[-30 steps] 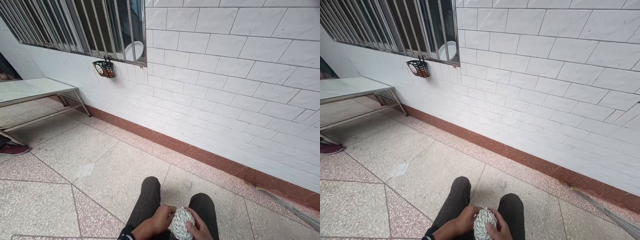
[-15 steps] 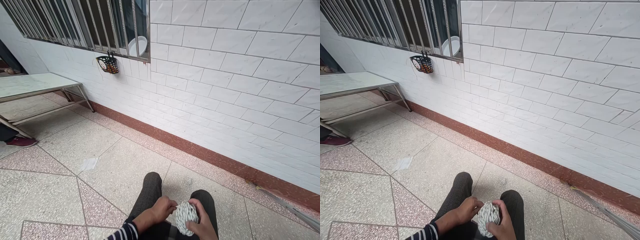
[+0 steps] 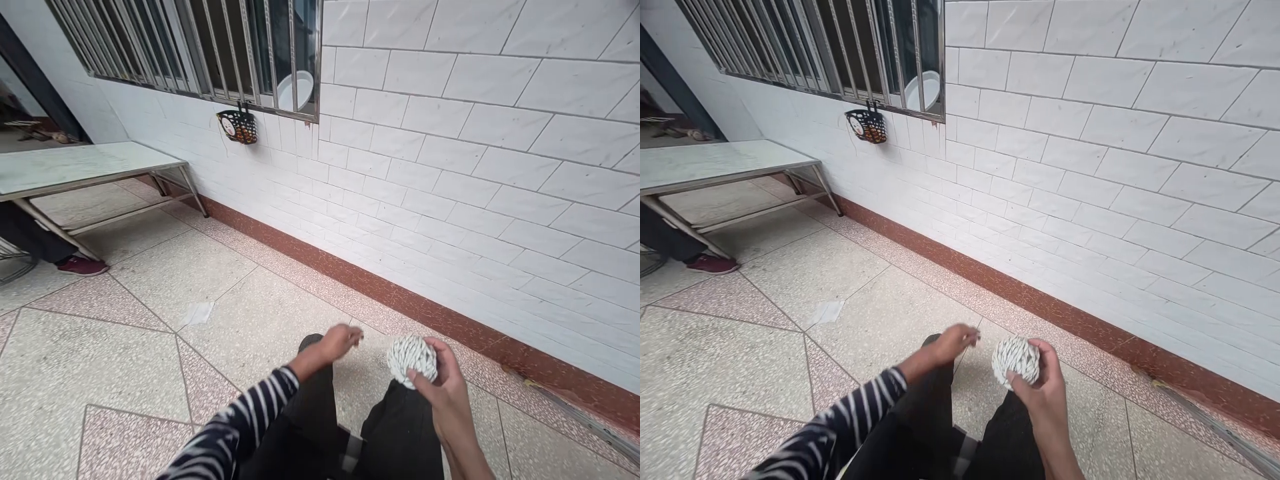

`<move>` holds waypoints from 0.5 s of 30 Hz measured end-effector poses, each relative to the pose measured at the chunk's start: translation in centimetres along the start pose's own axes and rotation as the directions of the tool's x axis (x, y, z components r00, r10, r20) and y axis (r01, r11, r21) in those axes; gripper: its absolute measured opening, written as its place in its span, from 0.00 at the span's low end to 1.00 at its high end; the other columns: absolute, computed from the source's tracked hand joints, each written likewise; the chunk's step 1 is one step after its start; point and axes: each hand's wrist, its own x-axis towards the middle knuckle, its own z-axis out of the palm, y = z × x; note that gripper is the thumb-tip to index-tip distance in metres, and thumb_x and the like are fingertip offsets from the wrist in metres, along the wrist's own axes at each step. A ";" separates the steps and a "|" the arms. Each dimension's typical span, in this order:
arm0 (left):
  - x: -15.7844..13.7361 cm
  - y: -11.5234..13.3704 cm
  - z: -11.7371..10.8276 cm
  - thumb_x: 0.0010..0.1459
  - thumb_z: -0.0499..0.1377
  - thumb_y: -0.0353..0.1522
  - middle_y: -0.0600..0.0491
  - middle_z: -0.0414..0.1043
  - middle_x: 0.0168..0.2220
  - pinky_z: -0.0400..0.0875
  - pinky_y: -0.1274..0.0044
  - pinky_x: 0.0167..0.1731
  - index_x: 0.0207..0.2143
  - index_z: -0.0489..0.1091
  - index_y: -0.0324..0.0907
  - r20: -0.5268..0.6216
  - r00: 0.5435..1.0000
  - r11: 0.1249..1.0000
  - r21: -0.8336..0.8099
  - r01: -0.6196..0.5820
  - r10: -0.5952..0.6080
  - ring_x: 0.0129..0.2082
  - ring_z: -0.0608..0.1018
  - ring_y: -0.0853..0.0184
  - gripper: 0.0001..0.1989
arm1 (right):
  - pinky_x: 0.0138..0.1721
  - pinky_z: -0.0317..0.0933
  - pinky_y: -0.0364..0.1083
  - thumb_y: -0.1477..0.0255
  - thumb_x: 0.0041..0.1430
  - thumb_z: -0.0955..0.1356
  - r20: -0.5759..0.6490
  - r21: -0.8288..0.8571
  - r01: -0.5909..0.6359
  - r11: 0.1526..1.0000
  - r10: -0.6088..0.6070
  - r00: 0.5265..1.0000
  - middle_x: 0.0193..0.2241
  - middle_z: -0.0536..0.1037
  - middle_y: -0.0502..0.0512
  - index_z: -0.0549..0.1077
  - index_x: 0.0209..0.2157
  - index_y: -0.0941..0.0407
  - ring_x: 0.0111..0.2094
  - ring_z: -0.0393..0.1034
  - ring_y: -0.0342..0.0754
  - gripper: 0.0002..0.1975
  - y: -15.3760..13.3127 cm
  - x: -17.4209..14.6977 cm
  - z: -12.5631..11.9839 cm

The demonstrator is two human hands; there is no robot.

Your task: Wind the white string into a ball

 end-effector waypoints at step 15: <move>14.7 3.7 -12.4 0.68 0.50 0.34 0.52 0.71 0.23 0.63 0.75 0.36 0.31 0.75 0.37 -0.194 0.933 0.907 0.357 -0.222 0.304 0.26 0.68 0.67 0.18 | 0.49 0.60 0.51 0.73 0.38 0.79 -0.317 0.169 0.499 0.850 -0.433 0.844 0.46 0.71 0.53 0.71 0.47 0.53 0.47 0.66 0.51 0.31 -6.8 0.7 -0.8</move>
